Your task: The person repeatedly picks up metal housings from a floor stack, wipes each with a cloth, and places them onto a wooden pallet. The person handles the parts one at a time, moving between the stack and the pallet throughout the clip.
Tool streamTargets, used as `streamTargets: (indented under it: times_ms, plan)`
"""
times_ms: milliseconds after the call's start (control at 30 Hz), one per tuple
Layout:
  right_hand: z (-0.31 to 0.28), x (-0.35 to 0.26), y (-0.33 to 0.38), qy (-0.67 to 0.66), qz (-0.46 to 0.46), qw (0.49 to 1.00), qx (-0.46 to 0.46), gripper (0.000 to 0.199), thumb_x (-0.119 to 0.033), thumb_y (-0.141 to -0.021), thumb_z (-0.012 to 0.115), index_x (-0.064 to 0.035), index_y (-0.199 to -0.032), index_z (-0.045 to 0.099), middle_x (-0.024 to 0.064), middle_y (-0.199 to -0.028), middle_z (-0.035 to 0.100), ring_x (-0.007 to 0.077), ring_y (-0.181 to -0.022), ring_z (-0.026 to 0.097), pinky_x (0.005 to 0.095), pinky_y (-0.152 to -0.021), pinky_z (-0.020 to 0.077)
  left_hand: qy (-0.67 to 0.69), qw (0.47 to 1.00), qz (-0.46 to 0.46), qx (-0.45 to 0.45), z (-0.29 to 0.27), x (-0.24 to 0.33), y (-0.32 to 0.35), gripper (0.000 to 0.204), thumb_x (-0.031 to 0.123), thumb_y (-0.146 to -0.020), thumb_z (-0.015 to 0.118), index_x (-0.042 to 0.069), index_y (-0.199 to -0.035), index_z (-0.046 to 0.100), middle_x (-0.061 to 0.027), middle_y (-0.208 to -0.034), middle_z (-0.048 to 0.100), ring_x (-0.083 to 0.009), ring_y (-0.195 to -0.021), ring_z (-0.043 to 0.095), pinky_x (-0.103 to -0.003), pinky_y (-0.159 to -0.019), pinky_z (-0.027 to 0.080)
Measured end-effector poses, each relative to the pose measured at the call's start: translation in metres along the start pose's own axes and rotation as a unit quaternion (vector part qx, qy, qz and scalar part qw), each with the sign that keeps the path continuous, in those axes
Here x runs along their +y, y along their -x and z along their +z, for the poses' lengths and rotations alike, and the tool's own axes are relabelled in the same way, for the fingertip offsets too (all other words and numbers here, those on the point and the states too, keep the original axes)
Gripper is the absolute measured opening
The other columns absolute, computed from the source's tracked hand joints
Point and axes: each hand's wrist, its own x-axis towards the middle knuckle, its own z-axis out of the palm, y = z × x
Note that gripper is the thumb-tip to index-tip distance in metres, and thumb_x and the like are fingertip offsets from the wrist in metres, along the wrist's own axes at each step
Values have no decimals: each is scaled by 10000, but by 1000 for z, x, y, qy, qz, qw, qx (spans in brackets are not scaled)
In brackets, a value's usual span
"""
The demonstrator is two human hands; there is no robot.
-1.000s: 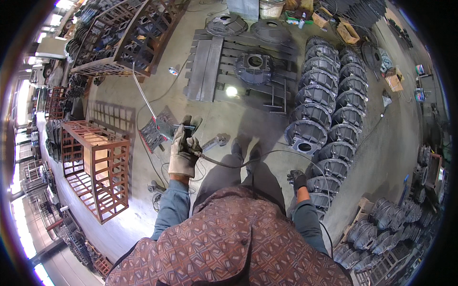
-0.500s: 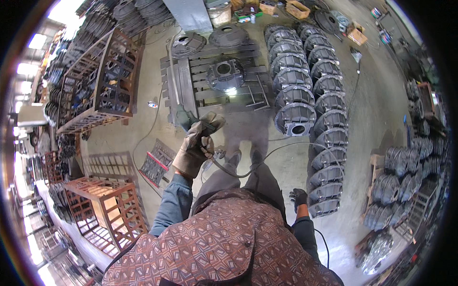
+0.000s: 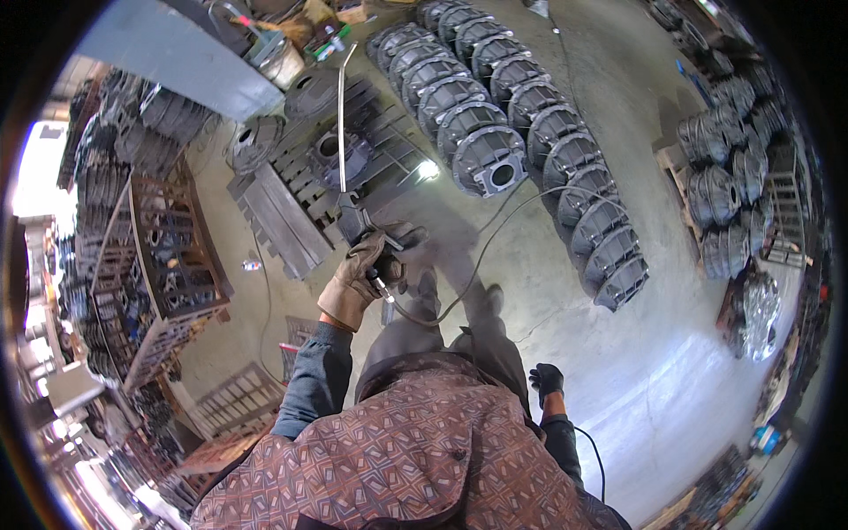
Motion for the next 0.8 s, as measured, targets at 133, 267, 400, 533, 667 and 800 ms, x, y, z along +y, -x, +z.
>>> streamTargets:
  times_ms: [133,267,400,533,667,800]
  plan:
    - [-14,55,-19,-104,-11,994,-18,259,-276,-907,656,-138,-1123,623,111,-984,722,247,-796,692,375,-612,500,-61,998,0,-31,22,-8,-13,451,295,-1009,535,2,-1352,528,-97,-1256,625,-229,-1040,645,-411,-864,546]
    - [-50,105,-53,-130,-66,989,-28,216,-295,-933,635,-110,-1044,643,96,-930,725,207,-720,675,347,-581,506,-390,913,-25,-114,134,-19,-7,377,305,-1007,562,30,-1262,601,-94,-1141,656,-200,-843,638,-346,-750,531]
    - [-86,128,-41,-199,-66,978,-10,207,-281,-924,647,-78,-964,665,96,-848,716,205,-657,652,330,-525,469,-599,760,-65,-243,251,-77,-11,342,198,-1007,509,-16,-1269,557,-101,-1020,591,-185,-759,523,-309,-630,430]
    - [-113,156,-16,-279,-2,957,76,191,-236,-911,654,-68,-1001,668,101,-848,712,212,-636,637,349,-522,459,-647,702,-200,-220,295,-160,-36,301,142,-996,475,20,-1260,552,-61,-969,561,-171,-704,507,-281,-564,393]
    - [-139,187,-13,-307,17,944,116,232,-236,-928,624,-76,-1095,645,98,-907,726,197,-696,656,344,-595,498,-752,589,-232,-184,352,-238,-42,270,108,-983,466,77,-1230,569,-8,-861,523,-151,-604,489,-254,-480,348]
    - [-147,183,-10,-390,11,912,127,219,-221,-934,614,-71,-1090,650,90,-892,724,192,-697,658,331,-597,499,-781,562,-220,-162,380,-301,-72,109,162,-945,564,146,-1050,587,33,-718,485,-118,-468,459,-276,-394,320]
